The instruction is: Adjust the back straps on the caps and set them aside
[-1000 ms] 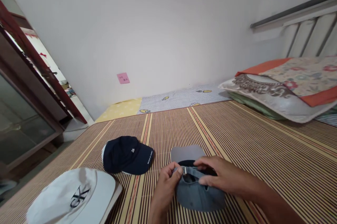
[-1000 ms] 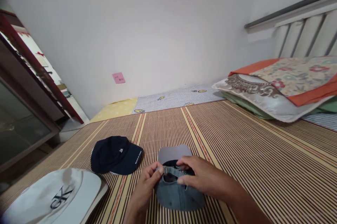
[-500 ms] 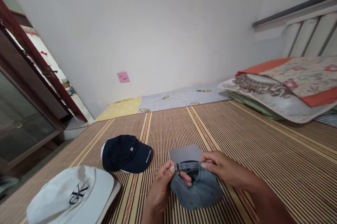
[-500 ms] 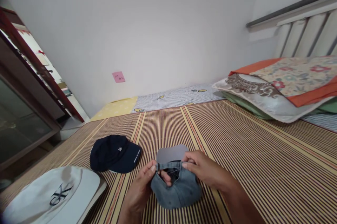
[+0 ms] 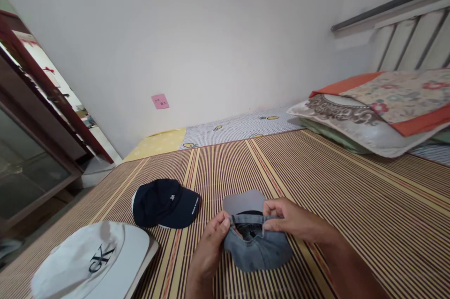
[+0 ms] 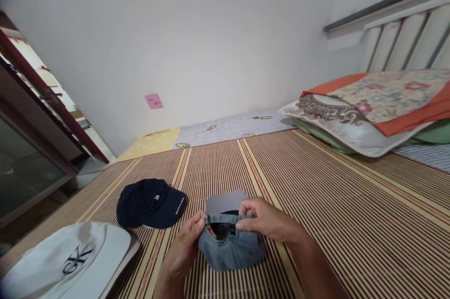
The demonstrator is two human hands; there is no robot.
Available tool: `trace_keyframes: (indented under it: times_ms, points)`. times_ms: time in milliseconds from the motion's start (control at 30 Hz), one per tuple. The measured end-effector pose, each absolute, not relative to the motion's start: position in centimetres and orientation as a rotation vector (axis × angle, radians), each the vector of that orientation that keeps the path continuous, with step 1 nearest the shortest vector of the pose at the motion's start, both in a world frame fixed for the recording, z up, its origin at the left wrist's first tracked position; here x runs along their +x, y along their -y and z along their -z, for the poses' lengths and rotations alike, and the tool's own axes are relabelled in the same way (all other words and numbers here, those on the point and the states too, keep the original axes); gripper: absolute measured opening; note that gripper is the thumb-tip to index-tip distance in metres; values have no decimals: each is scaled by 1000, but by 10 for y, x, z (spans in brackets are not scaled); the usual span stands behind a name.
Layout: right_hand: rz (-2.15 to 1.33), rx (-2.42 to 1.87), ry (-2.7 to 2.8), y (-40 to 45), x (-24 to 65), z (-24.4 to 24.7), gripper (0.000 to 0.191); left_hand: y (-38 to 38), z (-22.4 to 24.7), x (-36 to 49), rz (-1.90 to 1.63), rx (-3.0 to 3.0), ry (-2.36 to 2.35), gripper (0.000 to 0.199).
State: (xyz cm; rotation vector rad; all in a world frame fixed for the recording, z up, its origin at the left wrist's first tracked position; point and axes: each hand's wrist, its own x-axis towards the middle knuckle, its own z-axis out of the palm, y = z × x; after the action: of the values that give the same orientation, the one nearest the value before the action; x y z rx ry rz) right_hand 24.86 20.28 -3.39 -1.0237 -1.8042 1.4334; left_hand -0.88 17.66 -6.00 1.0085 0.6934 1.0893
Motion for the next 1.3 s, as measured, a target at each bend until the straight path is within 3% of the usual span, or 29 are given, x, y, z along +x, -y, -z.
trace_keyframes:
  times_ms: [267,533,733,1033,1300]
  points:
    - [-1436,-1035,1707,-205,255,37,44,-177,63,-14,-938,1062,-727,41]
    - [-1083,-1199,1681,-196,244,22,22,-178,64,-11,-926,1102,-767,43]
    - [-997,-1139,1917,-168,207,-10,27,-176,63,-4,-953,1140,-771,44]
    - [-918,-1237,2028,-170,189,10,13,-174,55,1,-982,1153,-736,47]
    - [-864,-1290,2101,-166,191,-1,11,-176,59,0,-981,1201,-801,41]
